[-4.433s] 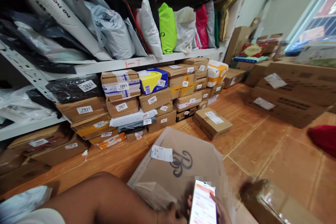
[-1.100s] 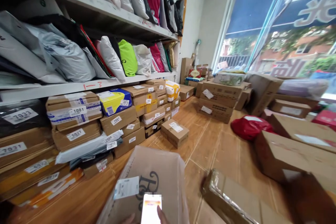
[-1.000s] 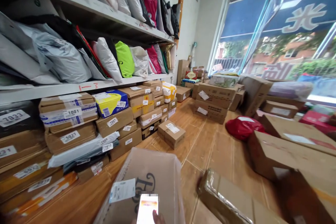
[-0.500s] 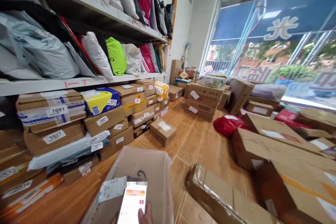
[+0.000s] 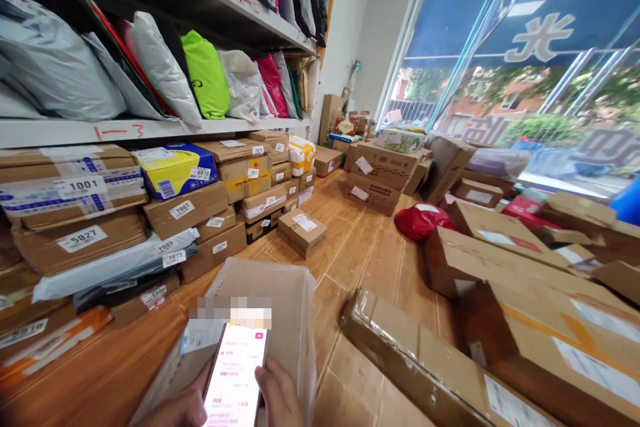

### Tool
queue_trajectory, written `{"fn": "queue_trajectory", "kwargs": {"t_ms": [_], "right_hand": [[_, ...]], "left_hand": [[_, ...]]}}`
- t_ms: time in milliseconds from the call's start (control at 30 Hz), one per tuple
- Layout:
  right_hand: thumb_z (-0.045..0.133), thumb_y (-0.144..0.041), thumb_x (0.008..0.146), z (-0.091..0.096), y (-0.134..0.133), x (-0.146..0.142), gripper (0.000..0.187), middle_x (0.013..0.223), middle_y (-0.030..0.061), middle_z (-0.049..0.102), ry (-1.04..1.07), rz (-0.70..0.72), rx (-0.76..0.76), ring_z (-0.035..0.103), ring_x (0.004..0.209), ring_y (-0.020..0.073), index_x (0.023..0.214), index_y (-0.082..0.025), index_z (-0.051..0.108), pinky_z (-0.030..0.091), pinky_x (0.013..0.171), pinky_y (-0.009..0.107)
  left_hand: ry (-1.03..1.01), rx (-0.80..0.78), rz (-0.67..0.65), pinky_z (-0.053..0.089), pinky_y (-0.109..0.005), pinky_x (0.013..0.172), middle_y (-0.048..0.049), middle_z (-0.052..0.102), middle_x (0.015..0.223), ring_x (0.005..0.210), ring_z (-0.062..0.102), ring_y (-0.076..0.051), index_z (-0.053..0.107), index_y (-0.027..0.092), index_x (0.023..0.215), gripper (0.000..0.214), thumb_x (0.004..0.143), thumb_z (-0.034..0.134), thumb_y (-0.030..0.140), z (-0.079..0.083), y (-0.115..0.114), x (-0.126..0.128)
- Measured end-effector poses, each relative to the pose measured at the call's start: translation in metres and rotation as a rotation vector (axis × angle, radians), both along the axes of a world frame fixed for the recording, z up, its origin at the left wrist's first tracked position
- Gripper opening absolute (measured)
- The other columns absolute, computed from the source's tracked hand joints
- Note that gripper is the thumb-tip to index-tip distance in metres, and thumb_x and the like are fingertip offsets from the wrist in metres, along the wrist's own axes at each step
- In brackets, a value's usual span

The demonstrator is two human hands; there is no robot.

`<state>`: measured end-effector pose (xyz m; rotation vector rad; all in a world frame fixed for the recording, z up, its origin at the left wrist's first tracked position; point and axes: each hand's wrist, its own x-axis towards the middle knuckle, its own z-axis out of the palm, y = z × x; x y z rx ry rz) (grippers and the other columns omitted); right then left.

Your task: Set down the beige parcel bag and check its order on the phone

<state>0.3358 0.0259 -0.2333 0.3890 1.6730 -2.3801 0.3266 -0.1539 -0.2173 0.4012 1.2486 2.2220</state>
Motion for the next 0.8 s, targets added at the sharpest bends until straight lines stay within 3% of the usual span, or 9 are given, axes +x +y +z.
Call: {"fn": "queue_trajectory", "kwargs": {"t_ms": [67, 200, 367, 500, 700, 800], "right_hand": [[0.071, -0.055, 0.068, 0.002, 0.003, 0.003, 0.051, 0.103, 0.0107, 0.072, -0.008, -0.031, 0.052, 0.062, 0.104, 0.0297, 0.099, -0.015, 0.071, 0.047, 0.093, 0.039], [0.067, -0.057, 0.07, 0.019, 0.002, 0.006, 0.047, 0.1, 0.0099, 0.072, 0.066, -0.028, 0.091, 0.063, 0.097, 0.0274, 0.092, -0.016, 0.072, 0.048, 0.089, 0.037], [0.063, -0.06, 0.069, 0.039, 0.0, 0.002, 0.046, 0.083, 0.0062, 0.073, 0.127, 0.132, 0.101, 0.062, 0.083, 0.0251, 0.086, -0.017, 0.072, 0.047, 0.078, 0.034], [0.06, -0.047, 0.07, 0.039, 0.001, 0.001, 0.037, 0.083, 0.0057, 0.072, 0.132, 0.13, 0.114, 0.061, 0.081, 0.0233, 0.087, -0.016, 0.07, 0.045, 0.077, 0.033], [0.053, -0.038, 0.073, 0.04, 0.002, 0.004, 0.029, 0.083, 0.0047, 0.07, 0.211, 0.195, 0.128, 0.061, 0.08, 0.022, 0.085, -0.016, 0.068, 0.044, 0.078, 0.032], [0.053, -0.037, 0.073, 0.039, 0.002, 0.005, 0.028, 0.087, 0.0053, 0.07, 0.222, 0.198, 0.129, 0.061, 0.082, 0.022, 0.085, -0.016, 0.068, 0.044, 0.078, 0.033]], "left_hand": [[-0.074, 0.032, -0.012, 0.041, -0.04, 0.094, -0.0032, 0.057, 0.126, 0.107, 0.055, -0.026, 0.055, 0.031, 0.121, 0.052, 0.07, 0.061, 0.018, 0.002, 0.002, 0.005], [-0.312, 0.09, -0.097, 0.045, -0.034, 0.085, -0.0034, 0.065, 0.102, 0.094, 0.06, -0.021, 0.033, 0.028, 0.138, 0.077, 0.065, 0.055, 0.016, 0.019, 0.008, 0.011], [-0.384, -0.092, -0.17, 0.05, -0.026, 0.059, -0.0031, 0.066, 0.093, 0.075, 0.062, -0.018, 0.009, 0.028, 0.144, 0.098, 0.058, 0.055, 0.017, 0.033, 0.008, 0.01], [-0.372, -0.215, -0.188, 0.056, -0.03, 0.058, -0.0056, 0.066, 0.099, 0.079, 0.064, -0.022, 0.009, 0.029, 0.145, 0.102, 0.054, 0.055, 0.016, 0.03, 0.004, 0.008], [-0.37, -0.224, -0.221, 0.057, -0.026, 0.058, -0.0023, 0.066, 0.098, 0.083, 0.064, -0.02, -0.001, 0.03, 0.145, 0.109, 0.052, 0.054, 0.014, 0.035, 0.002, 0.007], [-0.376, -0.233, -0.229, 0.057, -0.025, 0.056, -0.001, 0.065, 0.095, 0.082, 0.064, -0.02, 0.002, 0.029, 0.143, 0.108, 0.05, 0.053, 0.014, 0.035, 0.001, 0.007]]}}
